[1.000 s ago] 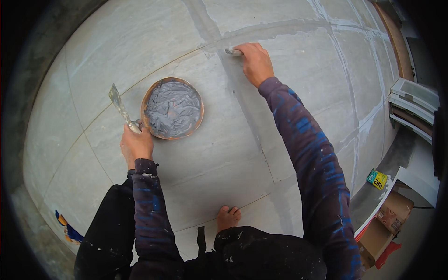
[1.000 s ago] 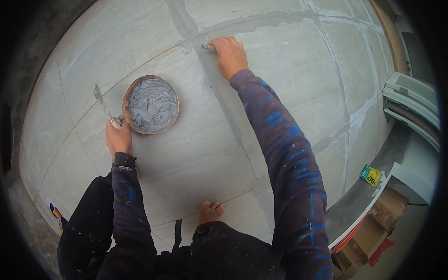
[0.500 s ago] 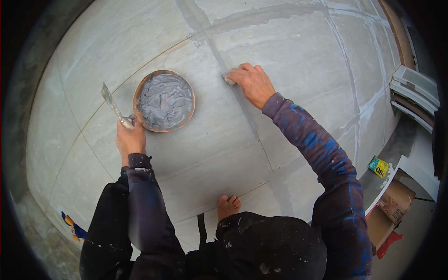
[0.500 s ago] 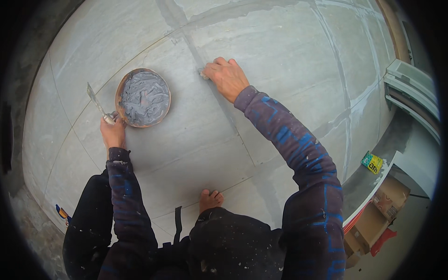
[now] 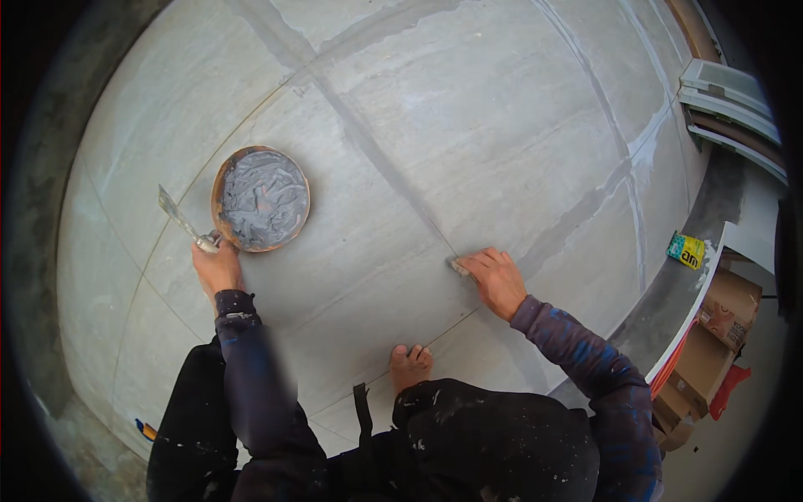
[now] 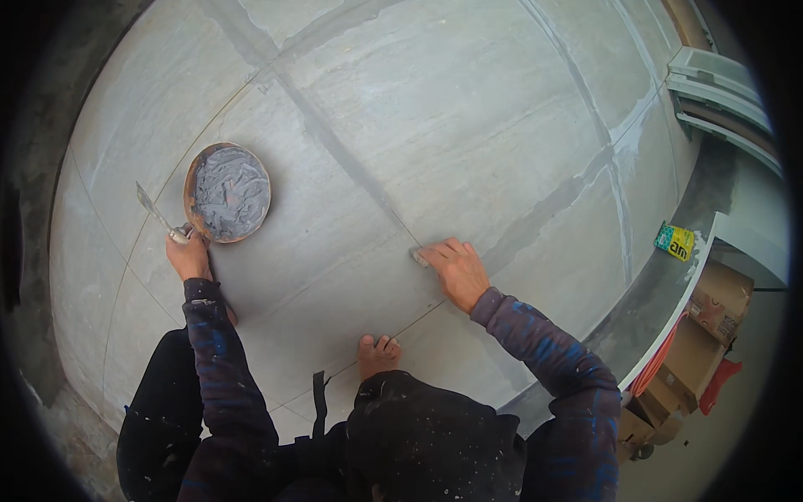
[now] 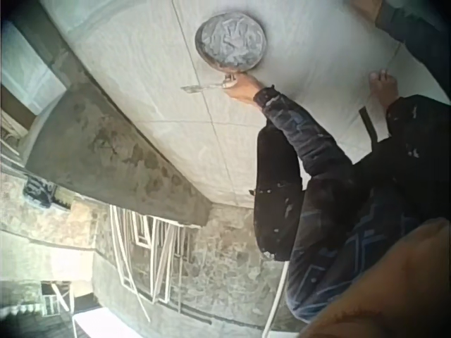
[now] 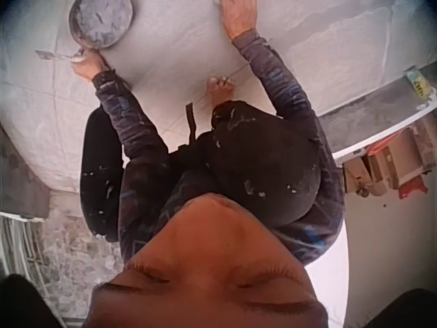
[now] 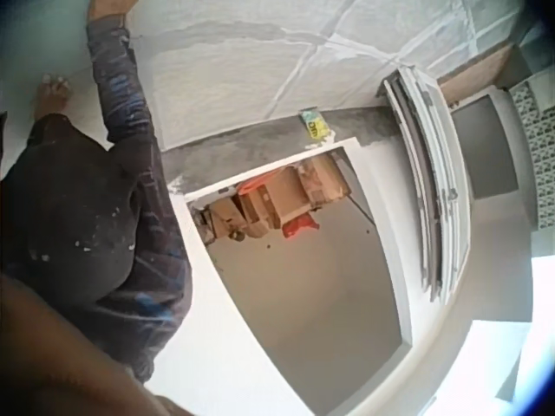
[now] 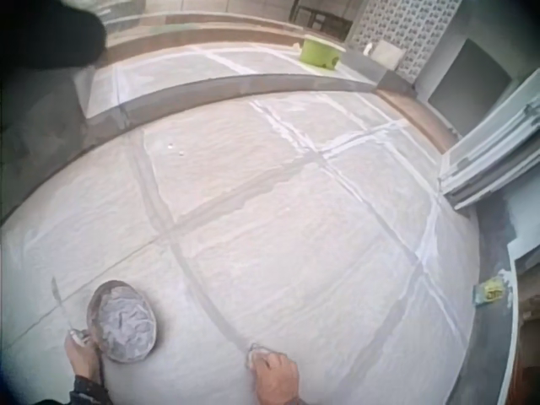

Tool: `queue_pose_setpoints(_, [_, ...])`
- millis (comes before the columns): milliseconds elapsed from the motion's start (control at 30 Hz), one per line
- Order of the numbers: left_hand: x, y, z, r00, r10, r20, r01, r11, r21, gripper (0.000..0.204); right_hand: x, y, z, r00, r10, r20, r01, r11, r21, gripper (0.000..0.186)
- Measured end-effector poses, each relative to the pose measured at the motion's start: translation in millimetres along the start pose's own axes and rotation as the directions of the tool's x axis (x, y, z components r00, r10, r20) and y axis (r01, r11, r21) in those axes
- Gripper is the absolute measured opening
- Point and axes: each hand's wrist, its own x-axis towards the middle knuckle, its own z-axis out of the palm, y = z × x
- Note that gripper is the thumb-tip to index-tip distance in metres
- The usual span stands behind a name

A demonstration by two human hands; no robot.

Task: The person applies grout to the gaps between tiles on a floor using a small rectangular tool and a putty knife, while holding a bowl of grout mixture.

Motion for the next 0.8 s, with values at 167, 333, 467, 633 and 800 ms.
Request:
queue_pose_setpoints(167, [-21.9,39.7,19.0,0.999,0.002,0.048,0.003,0.993,-0.118,0.025,95.7,-11.2,8.5,0.895,0.048,-0.443,-0.070,0.997,-0.033,0.031])
queue_pose_setpoints(333, [-18.4,28.4,30.0,0.997,0.031,0.065,-0.022,0.990,-0.136,0.025,61.2,-23.1,59.1,0.884,0.082,-0.459,-0.146,0.984,-0.105,0.026])
queue_pose_setpoints(467, [-18.0,18.5,16.4,1.000,-0.005,0.005,0.006,0.970,-0.241,0.026,32.5,-34.3,48.9,0.921,0.131,-0.368,-0.103,0.990,0.094,0.029])
queue_pose_setpoints(633, [-20.9,75.2,32.5,0.998,0.045,0.042,-0.033,0.966,-0.255,0.027,89.7,-14.0,-0.6,0.740,0.258,-0.621,-0.280,0.958,0.064,0.033])
queue_pose_setpoints(800, [-29.5,70.5,21.9,0.996,0.084,0.041,-0.071,0.963,-0.260,0.026,54.6,-27.0,32.9,0.840,0.208,-0.501,-0.219,0.975,0.037,0.040])
